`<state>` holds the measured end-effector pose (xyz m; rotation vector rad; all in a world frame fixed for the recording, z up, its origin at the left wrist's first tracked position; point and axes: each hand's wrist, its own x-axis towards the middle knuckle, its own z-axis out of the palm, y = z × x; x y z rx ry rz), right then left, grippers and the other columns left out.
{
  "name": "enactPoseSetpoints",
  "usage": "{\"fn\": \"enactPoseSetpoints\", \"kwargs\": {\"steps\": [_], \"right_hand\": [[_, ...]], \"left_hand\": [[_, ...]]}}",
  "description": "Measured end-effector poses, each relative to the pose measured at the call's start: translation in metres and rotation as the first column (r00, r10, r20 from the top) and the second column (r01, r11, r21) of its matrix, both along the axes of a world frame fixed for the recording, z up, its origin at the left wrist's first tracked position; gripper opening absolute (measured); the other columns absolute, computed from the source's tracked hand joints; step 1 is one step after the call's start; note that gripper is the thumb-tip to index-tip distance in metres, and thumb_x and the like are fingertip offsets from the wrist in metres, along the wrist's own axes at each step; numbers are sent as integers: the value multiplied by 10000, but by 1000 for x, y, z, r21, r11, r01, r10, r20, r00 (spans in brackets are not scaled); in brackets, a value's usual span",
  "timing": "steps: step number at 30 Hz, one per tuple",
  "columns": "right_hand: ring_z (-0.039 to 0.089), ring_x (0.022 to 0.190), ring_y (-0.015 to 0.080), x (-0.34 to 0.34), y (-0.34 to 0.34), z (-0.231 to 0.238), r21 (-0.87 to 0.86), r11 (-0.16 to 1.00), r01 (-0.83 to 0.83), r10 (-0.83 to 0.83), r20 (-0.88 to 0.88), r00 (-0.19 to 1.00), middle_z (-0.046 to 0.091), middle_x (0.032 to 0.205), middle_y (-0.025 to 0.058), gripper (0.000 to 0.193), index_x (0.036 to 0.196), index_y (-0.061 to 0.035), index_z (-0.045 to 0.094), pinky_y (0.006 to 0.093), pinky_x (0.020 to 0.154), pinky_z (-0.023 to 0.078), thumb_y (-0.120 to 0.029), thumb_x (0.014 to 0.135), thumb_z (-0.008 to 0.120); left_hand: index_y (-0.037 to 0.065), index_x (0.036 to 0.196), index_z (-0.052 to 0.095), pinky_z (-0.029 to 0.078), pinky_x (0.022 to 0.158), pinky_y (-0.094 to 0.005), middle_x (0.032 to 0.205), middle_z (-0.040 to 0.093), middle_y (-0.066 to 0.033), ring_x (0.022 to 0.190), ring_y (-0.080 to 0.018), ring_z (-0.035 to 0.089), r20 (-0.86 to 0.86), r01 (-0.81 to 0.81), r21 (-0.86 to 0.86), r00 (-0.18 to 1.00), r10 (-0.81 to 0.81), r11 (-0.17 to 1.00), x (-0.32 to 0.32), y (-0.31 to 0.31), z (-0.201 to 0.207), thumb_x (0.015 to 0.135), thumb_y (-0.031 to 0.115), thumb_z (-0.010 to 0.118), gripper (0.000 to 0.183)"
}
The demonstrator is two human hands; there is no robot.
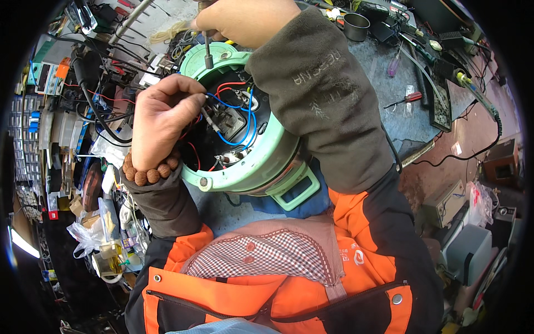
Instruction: The person works at a cluttered workbench, using pliers and a screwdriver to strip, twist, and connect wires inside a green cylindrical device. They open a toolbox to select tools, manipulate small components, and test connections with a multimeter.
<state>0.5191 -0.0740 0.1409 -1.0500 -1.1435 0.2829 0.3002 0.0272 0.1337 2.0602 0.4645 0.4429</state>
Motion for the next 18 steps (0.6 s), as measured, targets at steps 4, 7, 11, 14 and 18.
{"fn": "enactPoseSetpoints", "kwargs": {"steps": [4, 7, 11, 14, 18], "right_hand": [[673, 752, 131, -5, -8, 6, -28, 996, -81, 79, -69, 994, 727, 884, 73, 288, 1135, 43, 666, 297, 666, 557, 25, 871, 780], [678, 757, 137, -2, 1, -1, 9, 995, -104, 104, -99, 990, 726, 894, 79, 286, 1135, 38, 661, 297, 674, 560, 32, 875, 780], [690, 759, 151, -4, 0, 8, -89, 993, -78, 67, -128, 990, 722, 902, 82, 291, 1151, 34, 652, 301, 682, 566, 40, 888, 778], [696, 760, 160, 1, 3, 1, -41, 986, -162, 150, -212, 966, 724, 903, 87, 286, 1151, 36, 652, 303, 684, 568, 40, 892, 774], [707, 764, 163, -1, -3, 6, -53, 992, -115, 106, -148, 983, 737, 901, 100, 276, 1147, 41, 658, 301, 678, 570, 25, 895, 772]], "left_hand": [[-50, 1062, 780, 529, 750, -220, 933, 761, -45, 809, -88, 680, 249, -90, -59, 963, 102, 994, -5, 11, -6, 970, 29, 771, 122], [-72, 1092, 767, 619, 848, -296, 994, 792, -117, 879, -181, 768, 425, -95, -231, 885, 189, 968, -21, 21, -3, 968, -3, 769, 142], [-70, 1117, 752, 649, 885, -369, 1007, 793, -142, 902, -219, 786, 588, -91, -185, 788, 184, 979, -40, 44, 4, 988, -15, 735, 141], [-72, 1168, 730, 654, 932, -434, 1054, 795, -186, 972, -290, 801, 615, -11, -210, 776, 140, 978, -42, 67, -2, 1019, -8, 701, 165], [-62, 1186, 724, 621, 1007, -480, 1084, 793, -185, 1029, -302, 786, 624, 38, -291, 765, 159, 956, -40, 87, -9, 1031, 26, 689, 182]]}}
